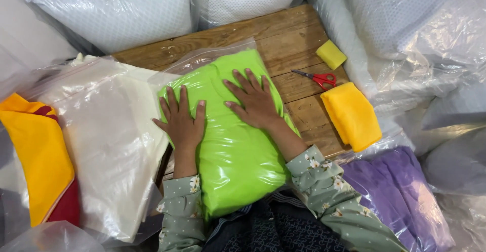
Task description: Stuffing a green pillowcase with fiberfill, smoothing it out, and then placing it into a plastic bag for packaging.
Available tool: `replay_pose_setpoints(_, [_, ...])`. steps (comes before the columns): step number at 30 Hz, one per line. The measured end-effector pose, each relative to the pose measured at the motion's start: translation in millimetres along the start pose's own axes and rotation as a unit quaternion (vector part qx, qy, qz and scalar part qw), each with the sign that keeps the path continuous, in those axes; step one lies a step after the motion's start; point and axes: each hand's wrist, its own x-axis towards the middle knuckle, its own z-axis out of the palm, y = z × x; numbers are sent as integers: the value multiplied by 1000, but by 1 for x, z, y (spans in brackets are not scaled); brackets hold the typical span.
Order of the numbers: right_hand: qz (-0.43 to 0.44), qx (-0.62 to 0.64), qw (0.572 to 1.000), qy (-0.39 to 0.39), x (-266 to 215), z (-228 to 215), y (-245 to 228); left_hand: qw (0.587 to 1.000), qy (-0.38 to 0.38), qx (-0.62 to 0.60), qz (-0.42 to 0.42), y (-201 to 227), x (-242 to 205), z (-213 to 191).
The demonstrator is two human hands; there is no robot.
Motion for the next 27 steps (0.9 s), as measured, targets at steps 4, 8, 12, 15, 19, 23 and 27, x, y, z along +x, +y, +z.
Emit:
replay_pose_setpoints(4, [42,50,998,-11,-19,-1,35,998,-35,-45,2,-8,-3,-5])
replay_pose_setpoints(8, [75,125,989,3,-39,9,58,994,-43,-101,28,-10,-4,-9])
replay_pose_setpoints(12, [99,181,978,11,-62,4,44,989,-57,-125,50,-22,-10,-14])
replay_pose_setpoints(15, [126,189,974,4,-81,0,33,976,-112,-181,56,-22,-25,-35])
replay_pose_setpoints(19, [170,381,909,3,-104,-34,14,978,-58,-201,8,-28,-54,-33])
replay_pose_setpoints(23, [225,622,749,31,-105,34,61,980,31,-179,-78,-20,-84,-14])
replay_pose_setpoints(27, [363,526,747,-182,-123,9,37,962,0,-258,-91,19,-96,-38])
